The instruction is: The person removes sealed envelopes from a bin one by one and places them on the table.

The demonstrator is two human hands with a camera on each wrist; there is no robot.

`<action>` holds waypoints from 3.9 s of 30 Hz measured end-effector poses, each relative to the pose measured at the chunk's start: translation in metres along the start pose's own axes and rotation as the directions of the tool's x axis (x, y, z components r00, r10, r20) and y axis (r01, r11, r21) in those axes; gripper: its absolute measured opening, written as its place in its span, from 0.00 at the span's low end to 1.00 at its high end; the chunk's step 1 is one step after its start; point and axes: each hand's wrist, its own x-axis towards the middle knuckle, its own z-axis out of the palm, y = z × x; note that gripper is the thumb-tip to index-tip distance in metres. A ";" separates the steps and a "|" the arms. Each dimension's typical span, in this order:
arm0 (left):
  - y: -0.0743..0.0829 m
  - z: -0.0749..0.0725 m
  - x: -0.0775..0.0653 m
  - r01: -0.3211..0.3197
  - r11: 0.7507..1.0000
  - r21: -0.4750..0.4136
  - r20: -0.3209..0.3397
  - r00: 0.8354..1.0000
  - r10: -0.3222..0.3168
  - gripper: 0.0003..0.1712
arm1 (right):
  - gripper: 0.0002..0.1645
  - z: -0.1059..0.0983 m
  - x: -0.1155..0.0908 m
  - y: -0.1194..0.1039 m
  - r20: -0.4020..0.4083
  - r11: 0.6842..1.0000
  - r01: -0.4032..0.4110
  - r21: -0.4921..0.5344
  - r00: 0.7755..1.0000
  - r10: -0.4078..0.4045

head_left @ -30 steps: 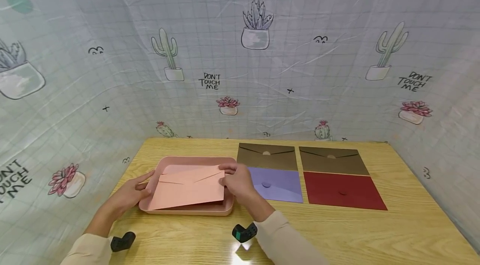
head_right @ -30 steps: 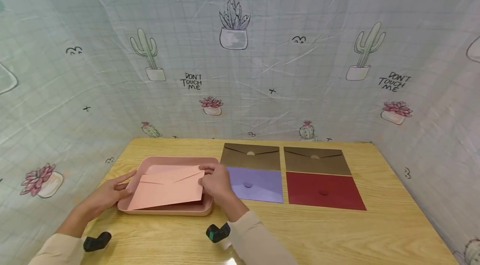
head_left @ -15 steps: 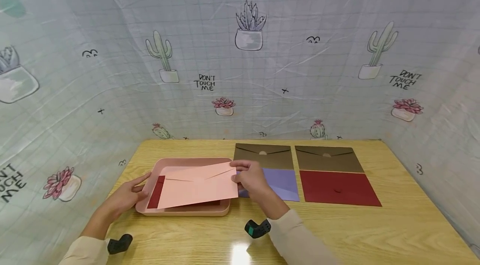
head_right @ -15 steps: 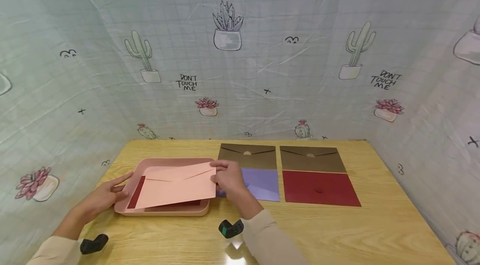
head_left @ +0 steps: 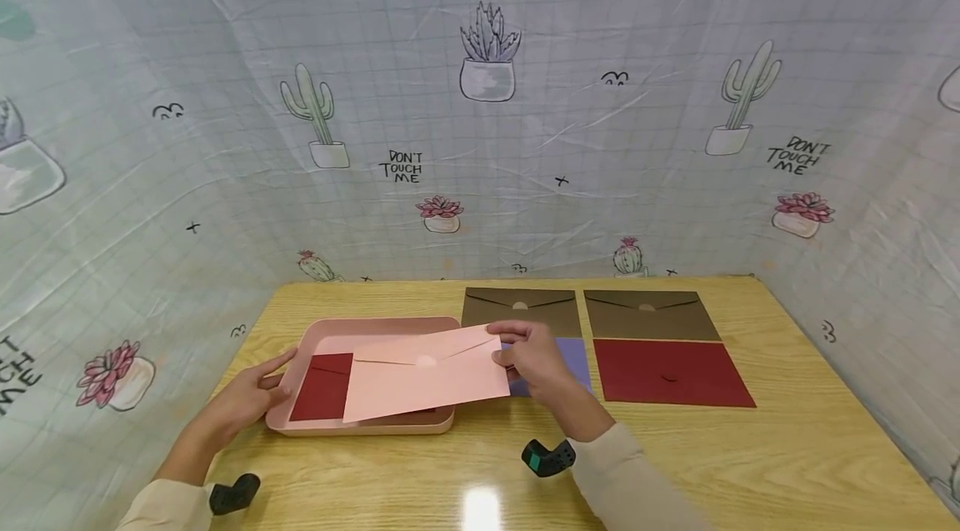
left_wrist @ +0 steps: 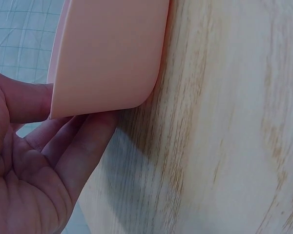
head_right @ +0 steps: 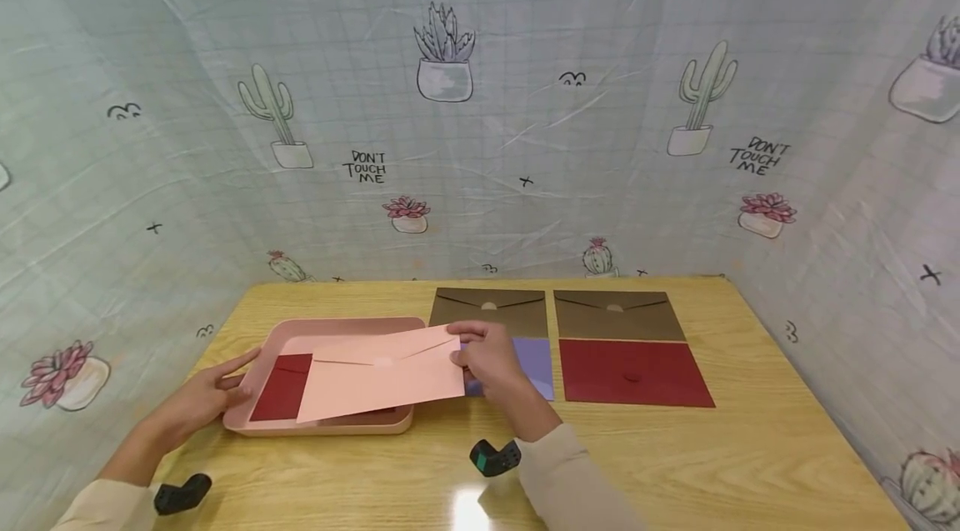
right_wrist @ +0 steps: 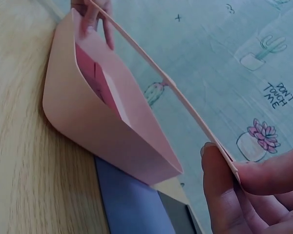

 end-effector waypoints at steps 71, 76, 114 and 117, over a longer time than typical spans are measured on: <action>0.000 -0.002 0.001 0.024 1.000 0.020 0.026 0.999 -0.025 0.44 | 0.26 -0.221 -0.071 0.023 -0.040 0.981 -0.085 -0.174 0.996 0.080; 0.001 -0.002 0.001 0.013 1.000 0.019 0.019 1.000 -0.013 0.44 | 0.23 -0.235 -0.078 0.027 -0.059 0.975 -0.105 -0.196 0.994 0.095; -0.004 -0.002 0.001 0.007 0.999 -0.033 0.037 0.999 -0.006 0.43 | 0.24 -0.322 -0.114 0.050 -0.081 0.957 -0.200 -0.209 0.979 0.186; -0.003 -0.002 0.001 0.009 1.000 -0.023 0.036 0.999 -0.008 0.43 | 0.25 -0.328 -0.118 0.050 -0.075 0.957 -0.210 -0.201 0.977 0.198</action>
